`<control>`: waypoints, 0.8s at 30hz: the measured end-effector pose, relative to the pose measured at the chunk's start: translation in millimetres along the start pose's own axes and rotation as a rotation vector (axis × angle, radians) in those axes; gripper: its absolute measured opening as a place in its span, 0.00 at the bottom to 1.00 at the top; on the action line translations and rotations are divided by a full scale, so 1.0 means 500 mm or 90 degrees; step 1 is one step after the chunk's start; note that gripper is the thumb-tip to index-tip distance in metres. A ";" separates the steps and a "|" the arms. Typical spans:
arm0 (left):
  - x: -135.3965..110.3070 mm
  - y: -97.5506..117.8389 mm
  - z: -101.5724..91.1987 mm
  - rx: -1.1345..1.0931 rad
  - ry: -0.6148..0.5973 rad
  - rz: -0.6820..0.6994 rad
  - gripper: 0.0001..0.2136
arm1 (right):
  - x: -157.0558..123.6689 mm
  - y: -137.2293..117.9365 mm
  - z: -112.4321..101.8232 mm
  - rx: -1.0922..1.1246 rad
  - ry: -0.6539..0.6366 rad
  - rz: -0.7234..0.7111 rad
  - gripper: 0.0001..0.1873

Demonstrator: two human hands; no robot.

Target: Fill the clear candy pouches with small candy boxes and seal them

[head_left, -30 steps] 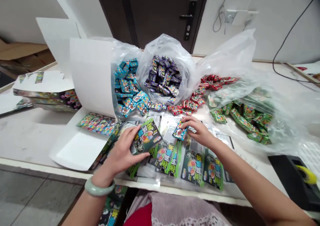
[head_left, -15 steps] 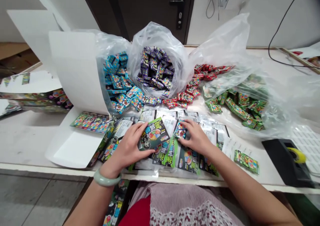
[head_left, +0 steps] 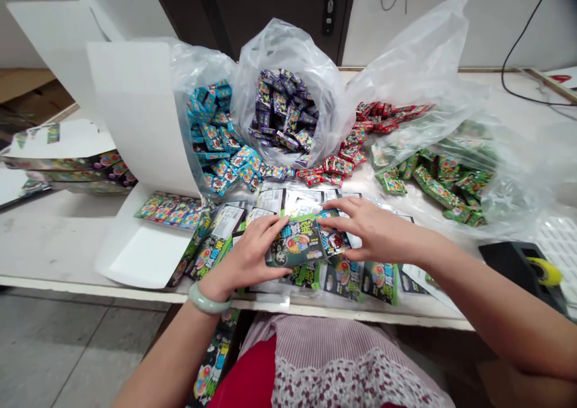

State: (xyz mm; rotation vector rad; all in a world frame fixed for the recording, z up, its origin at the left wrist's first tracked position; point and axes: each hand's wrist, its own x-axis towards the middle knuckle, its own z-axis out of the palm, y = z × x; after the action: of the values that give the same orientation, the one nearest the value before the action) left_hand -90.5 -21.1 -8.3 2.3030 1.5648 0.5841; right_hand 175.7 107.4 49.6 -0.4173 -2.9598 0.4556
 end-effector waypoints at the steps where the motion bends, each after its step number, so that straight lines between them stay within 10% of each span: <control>1: 0.000 0.002 0.000 -0.008 -0.001 -0.006 0.44 | 0.003 0.000 0.000 0.001 -0.005 -0.005 0.35; 9: 0.002 0.012 0.013 -0.026 0.036 -0.029 0.44 | 0.007 -0.012 0.060 0.202 0.106 0.044 0.50; 16: 0.013 0.059 0.008 0.019 0.170 -0.074 0.41 | -0.006 -0.063 0.098 0.352 0.279 0.240 0.26; 24: 0.057 0.129 0.090 -0.588 0.232 -0.184 0.20 | -0.006 -0.045 0.030 0.270 0.344 0.168 0.15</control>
State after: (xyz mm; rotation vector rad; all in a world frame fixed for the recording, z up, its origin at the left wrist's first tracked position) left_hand -6.9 -19.0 -13.6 1.3068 1.3047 1.3458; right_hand 170.4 81.7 42.1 -0.7412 -2.2235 0.8252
